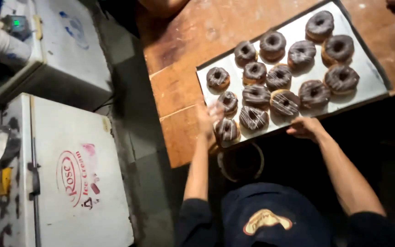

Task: Arrange chocolate-glazed donuts on a tray and inspect them for quality.

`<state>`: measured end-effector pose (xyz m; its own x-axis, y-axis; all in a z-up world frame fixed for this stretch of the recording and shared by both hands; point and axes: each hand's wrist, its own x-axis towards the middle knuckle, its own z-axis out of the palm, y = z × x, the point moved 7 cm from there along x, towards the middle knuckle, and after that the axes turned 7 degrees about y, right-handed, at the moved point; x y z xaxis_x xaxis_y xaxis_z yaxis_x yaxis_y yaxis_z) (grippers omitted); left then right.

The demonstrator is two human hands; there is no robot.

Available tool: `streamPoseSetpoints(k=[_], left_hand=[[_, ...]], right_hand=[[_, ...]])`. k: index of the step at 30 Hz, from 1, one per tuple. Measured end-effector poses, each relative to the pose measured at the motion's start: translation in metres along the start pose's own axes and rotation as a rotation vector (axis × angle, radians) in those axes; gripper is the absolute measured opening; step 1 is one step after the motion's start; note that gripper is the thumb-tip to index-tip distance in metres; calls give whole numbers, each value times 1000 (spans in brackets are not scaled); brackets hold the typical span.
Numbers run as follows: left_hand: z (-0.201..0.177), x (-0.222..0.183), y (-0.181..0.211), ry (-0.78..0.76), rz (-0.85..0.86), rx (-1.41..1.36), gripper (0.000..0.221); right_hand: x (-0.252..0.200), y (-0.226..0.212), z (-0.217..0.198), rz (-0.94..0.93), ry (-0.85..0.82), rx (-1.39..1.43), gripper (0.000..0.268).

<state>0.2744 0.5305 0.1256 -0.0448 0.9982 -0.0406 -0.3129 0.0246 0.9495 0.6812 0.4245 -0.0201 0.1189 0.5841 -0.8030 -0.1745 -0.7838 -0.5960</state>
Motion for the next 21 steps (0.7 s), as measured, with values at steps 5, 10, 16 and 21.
streamPoseSetpoints(k=[5,10,16,21], left_hand=[[52,-7,111,10,-169,-514,75],[36,-21,55,17,-214,106,71],[33,-62,28,-119,181,1131,111],[26,-78,0,-134,42,1395,140]], right_hand=[[-3,-7,-3,1,-9,35,33],[1,3,-2,10,-19,61,33],[-3,-6,2,-20,-35,51,33],[0,-3,1,13,-26,51,31]])
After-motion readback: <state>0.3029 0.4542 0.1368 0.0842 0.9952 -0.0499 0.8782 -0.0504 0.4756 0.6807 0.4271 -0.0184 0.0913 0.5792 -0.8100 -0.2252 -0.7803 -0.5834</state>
